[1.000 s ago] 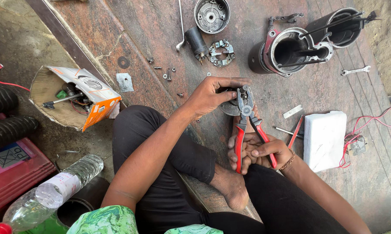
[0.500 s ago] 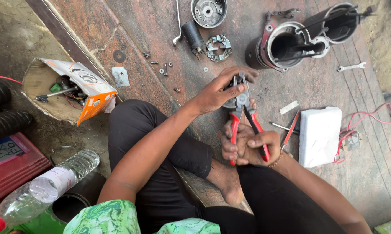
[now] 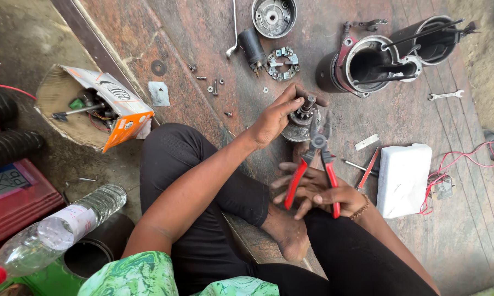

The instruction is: The person sits on the floor of a repair shop and disassembles a starter motor by hand, using pliers to remove parts and a screwdriver on the housing, placing removed components and screws on the floor beside them.

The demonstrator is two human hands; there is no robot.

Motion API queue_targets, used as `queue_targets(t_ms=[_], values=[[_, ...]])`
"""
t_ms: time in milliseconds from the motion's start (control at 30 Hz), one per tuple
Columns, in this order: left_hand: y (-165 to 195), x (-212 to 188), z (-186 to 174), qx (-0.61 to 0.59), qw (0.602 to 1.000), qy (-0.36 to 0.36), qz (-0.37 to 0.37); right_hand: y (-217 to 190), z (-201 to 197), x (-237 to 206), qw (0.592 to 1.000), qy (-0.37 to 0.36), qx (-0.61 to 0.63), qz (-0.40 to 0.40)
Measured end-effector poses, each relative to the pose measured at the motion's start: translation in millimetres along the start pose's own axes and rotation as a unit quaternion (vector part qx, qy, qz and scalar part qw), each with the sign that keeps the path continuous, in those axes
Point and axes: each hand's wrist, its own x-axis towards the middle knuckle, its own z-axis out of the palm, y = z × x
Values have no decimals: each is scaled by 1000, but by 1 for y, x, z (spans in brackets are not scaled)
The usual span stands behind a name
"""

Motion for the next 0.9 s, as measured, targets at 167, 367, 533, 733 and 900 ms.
queue_targets(t_ms=[167, 367, 533, 733, 900], values=[[5, -3, 6, 8, 1000, 14, -13, 5, -12, -16, 998, 39, -15, -46], [10, -3, 11, -28, 999, 22, 7, 20, -21, -24, 992, 69, 54, -88], [10, -3, 8, -66, 997, 14, 25, 20, -27, -24, 995, 12, 51, -79], [7, -3, 6, -71, 997, 24, 11, 8, -24, -7, 995, -66, 79, -8], [7, -1, 8, -54, 998, 32, 12, -2, -20, 7, 993, -82, 86, 1]])
